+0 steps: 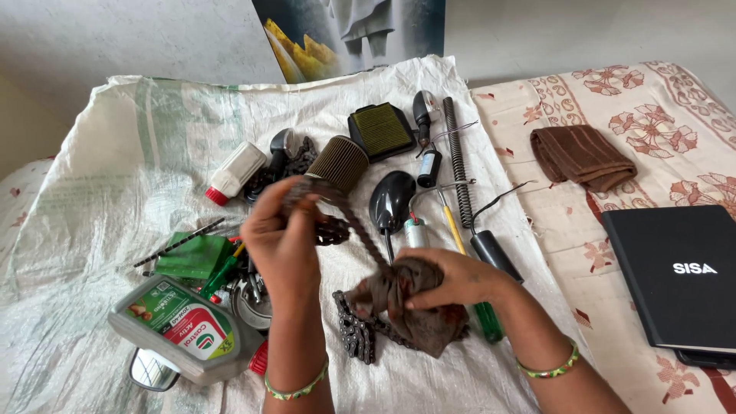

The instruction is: The person wipes a black plastic motorcycle part with a brown cloth, then uses a screwdriver to scrape residue from a small metal component. The person then wipes a motorcycle chain with the cloth, handling it link by link.

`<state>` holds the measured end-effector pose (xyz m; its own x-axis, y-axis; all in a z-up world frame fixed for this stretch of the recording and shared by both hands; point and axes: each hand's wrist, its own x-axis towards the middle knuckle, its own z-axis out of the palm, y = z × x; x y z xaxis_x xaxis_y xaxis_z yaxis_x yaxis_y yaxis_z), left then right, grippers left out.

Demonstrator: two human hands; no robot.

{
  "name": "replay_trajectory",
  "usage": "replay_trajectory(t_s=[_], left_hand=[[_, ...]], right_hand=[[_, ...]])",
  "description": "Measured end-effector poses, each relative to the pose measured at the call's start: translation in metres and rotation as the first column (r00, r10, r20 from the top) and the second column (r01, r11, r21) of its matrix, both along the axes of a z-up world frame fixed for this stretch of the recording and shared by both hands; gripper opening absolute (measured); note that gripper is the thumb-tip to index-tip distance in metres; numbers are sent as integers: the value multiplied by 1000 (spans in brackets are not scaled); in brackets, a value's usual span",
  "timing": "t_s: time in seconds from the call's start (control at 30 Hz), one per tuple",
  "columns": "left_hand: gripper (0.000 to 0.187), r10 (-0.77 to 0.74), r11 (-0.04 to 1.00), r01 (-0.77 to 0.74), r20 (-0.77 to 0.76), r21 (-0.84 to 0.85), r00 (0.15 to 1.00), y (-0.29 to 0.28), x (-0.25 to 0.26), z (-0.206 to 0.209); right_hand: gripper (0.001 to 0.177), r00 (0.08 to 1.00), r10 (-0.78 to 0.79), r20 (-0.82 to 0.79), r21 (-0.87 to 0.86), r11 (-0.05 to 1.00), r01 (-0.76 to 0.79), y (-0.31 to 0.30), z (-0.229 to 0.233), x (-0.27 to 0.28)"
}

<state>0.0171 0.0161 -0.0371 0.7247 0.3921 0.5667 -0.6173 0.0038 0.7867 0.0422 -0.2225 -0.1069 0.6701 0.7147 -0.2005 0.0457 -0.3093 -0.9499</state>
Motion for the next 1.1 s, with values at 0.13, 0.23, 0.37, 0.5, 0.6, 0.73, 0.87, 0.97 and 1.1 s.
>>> replay_trajectory(t_s=[0.13,0.23,0.37,0.5,0.6,0.73,0.87,0.97,1.1], left_hand=[[15,39,932,21,158,-362,987,19,10,-3],[5,17,883,79,199,-463,980,34,11,-4],[5,-130,880,214,217,-425,967,48,13,-6],[16,-233,970,222,-114,-102,966,38,12,1],[40,-277,872,397,-383,285,882,7,11,8],[38,-290,720,499,-444,482,848,-39,-3,17],[48,-199,649,401,-364,647,910,-54,-15,32],[47,-183,643,400,-376,653,908,-63,-23,36],[29,-82,591,258,-261,765,962,-73,-25,35]], right_hand=[[59,998,34,57,-206,978,-22,10,6,-1],[55,936,-95,340,28,995,91,12,6,-7],[43,876,-290,386,567,824,23,4,7,-14],[53,894,-400,204,811,581,75,-9,13,-18],[56,804,-567,180,832,524,184,-8,17,-18],[57,759,-651,-5,886,349,306,-9,20,-16],[52,788,-602,-129,928,208,310,-25,20,-18],[33,911,-327,-251,926,193,324,-44,16,-18],[21,916,-290,-276,930,162,331,-50,4,-21]])
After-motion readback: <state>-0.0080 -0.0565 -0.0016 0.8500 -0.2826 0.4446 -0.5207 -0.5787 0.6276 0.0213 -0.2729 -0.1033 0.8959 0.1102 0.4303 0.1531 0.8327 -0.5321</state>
